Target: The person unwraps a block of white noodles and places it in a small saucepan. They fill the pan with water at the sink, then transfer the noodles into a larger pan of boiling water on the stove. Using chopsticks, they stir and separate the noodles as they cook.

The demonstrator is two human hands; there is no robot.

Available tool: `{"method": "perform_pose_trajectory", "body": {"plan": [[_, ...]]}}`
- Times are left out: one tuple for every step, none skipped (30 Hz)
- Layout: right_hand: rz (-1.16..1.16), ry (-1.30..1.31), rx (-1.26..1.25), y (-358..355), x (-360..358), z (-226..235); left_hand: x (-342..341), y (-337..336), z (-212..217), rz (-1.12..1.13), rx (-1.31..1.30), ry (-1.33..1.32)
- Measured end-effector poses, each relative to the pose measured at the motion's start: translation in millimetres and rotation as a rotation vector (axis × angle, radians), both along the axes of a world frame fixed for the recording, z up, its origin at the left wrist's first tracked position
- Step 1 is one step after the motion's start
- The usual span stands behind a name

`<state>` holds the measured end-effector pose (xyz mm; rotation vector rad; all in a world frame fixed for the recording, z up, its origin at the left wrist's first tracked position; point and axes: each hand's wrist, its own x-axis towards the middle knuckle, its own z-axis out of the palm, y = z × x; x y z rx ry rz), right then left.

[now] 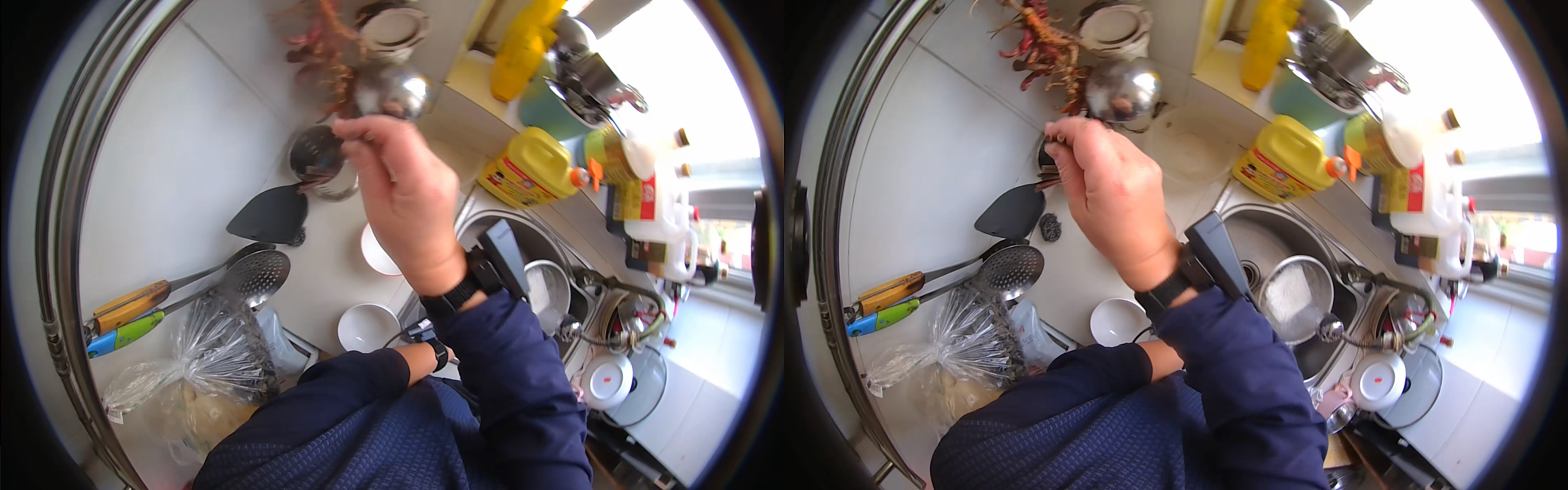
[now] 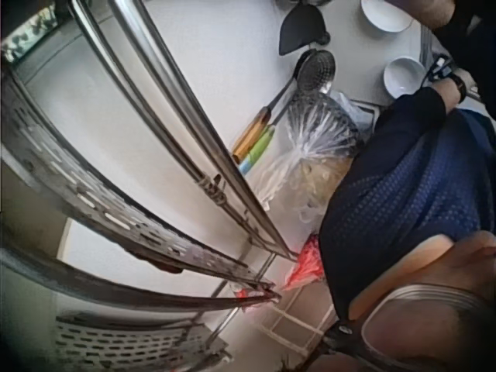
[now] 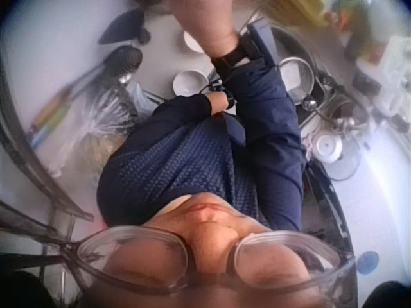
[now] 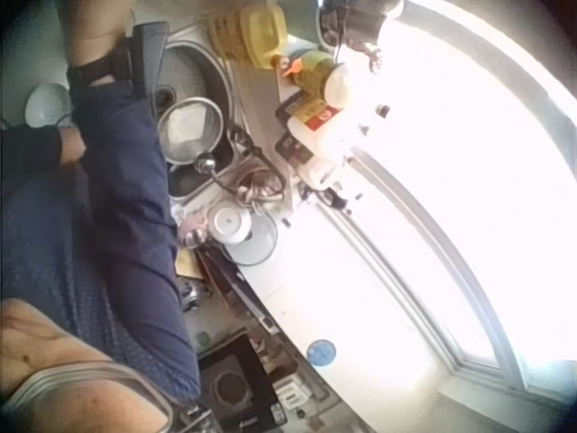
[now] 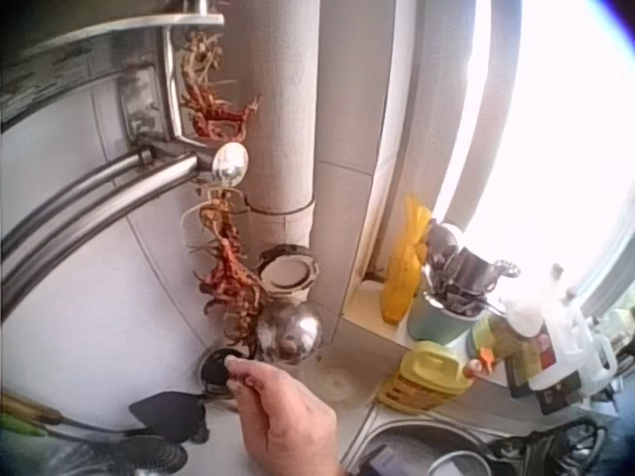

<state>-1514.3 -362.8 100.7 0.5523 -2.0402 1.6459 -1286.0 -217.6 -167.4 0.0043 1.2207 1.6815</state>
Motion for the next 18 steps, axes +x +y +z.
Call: {"method": "perform_pose_trajectory", "body": {"plan": [[-0.01,0.05,-0.1,12.8,5.2,16.6,-1.2,3.8,0.1,0.001,0.009,0.02],[-0.104,0.072,-0.004,42.0,21.5,36.2,-4.3,5.9,-0.8,0.012,0.016,0.045],[-0.117,0.051,-0.126,67.8,41.2,55.6,-10.5,7.4,-2.6,0.038,0.034,0.083],[-0.154,0.056,-0.224,94.7,65.7,78.1,-12.8,8.1,-1.5,0.053,0.05,0.108],[-0.099,0.074,-0.456,123.5,92.4,97.1,-18.9,6.9,-0.7,0.056,0.048,0.116],[-0.075,0.096,-0.503,154.9,124.8,113.2,-19.3,1.6,2.7,0.054,0.004,0.098],[-0.114,0.058,-0.55,181.5,156.3,131.3,-24.6,2.5,6.8,-0.034,-0.021,0.142],[-0.159,0.008,-0.609,206.7,186.8,148.9,-27.1,-4.6,11.3,-0.035,-0.061,0.036],[-0.171,-0.035,-0.708,230.1,211.4,158.4,-29.0,-7.2,17.2,-0.024,-0.068,0.012],[-0.312,-0.135,-0.69,249.4,236.8,165.6,-31.7,-8.5,22.3,0.002,-0.05,0.002],[-0.329,-0.216,-0.707,261.4,263.9,167.6,-31.9,-10.7,27.4,0.023,-0.024,-0.03],[-0.551,-0.278,-0.677,265.9,293.1,164.4,-33.1,-13.0,31.0,0.03,-0.033,-0.053],[-0.662,-0.298,-0.683,266.5,321.7,159.3,-33.8,-15.3,34.0,0.028,-0.036,-0.083],[-0.69,-0.382,-0.714,262.5,350.7,150.2,-34.1,-17.4,36.2,-0.009,-0.083,-0.062],[-0.689,-0.429,-0.768,254.6,378.0,139.1,-34.3,-18.3,37.9,-0.014,-0.093,-0.044],[-0.7,-0.492,-0.885,243.8,403.9,125.6,-30.9,-19.8,39.1,-0.018,-0.119,-0.025],[-0.676,-0.554,-0.934,228.2,428.7,111.8,-28.0,-20.7,39.7,-0.039,-0.141,-0.002],[-0.615,-0.595,-1.008,211.8,449.9,98.2,-25.5,-21.4,40.0,-0.051,-0.189,0.018]]}}
